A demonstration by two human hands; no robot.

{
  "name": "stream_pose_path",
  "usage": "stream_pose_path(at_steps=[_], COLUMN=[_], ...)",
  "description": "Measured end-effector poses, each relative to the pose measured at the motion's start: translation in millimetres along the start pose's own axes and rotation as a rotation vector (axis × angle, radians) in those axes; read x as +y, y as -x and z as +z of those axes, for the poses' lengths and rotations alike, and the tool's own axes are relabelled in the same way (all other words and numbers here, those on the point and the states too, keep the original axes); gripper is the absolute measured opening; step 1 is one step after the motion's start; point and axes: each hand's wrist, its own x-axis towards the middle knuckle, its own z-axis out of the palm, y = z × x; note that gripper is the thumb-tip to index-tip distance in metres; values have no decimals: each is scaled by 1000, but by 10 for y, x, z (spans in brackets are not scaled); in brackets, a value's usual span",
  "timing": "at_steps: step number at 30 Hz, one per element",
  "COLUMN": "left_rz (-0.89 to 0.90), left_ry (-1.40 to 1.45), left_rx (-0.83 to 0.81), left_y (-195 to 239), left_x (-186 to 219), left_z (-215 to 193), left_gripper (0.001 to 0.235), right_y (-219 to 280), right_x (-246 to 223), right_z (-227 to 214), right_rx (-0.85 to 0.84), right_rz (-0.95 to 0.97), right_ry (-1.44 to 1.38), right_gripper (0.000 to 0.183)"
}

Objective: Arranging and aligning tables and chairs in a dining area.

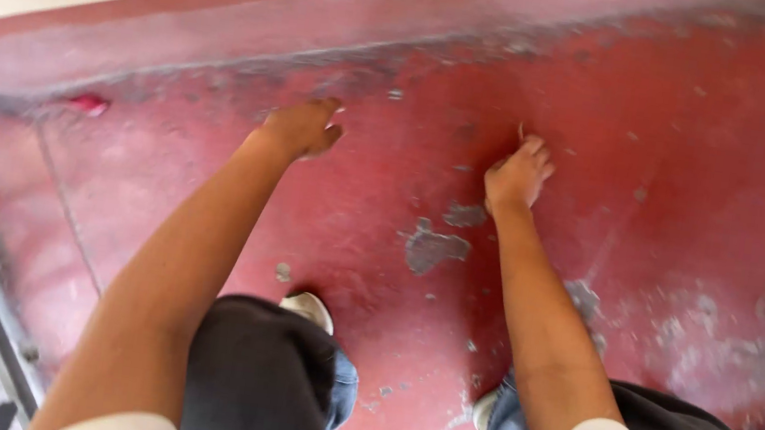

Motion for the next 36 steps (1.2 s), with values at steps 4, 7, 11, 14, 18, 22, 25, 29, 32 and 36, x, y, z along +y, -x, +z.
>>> stream_pose_path(at_steps=[4, 7, 11, 14, 18, 22, 25, 29, 32, 36], left_rz=[-106, -265, -624, -721, -589, -549, -300, -20, 189, 436], left_ry=[48, 97, 162, 207, 270, 235, 103, 661, 711, 890], left_rx=[39, 180, 451, 406, 481, 720, 685, 225, 54, -132], left_y=[251, 516, 822, 878, 701, 399, 115, 210, 340, 630], left_x=[-886, -1807, -3071, -3624, -3872, -3533, -3070, -1360, 164, 2365], left_z=[-395, -391, -79, 109, 458, 795, 900, 50, -679, -1222], left_gripper=[55, 55, 60, 68, 76, 61, 18, 32, 24, 12], right_y=[262, 561, 1035, 1262, 1309, 1049, 792, 600, 663, 1092], right_x=[-984, -1662, -2228, -2382, -2192, -1646, -1232, -913, -679, -152], right_z=[678, 733, 523, 347, 193, 219, 278, -224, -1004, -2603], right_rx=[-75, -132, -309, -368, -468, -458, -388, -436, -449, -407], right_rz=[-480, -706, -761, -802, -828, -665, -617, -424, -358, -146], right_ry=[-221, -452, -596, -519, -457, -518, -762, -967, -1156, -1466], right_gripper=[59, 65, 50, 49, 41, 40, 39, 33, 37, 38])
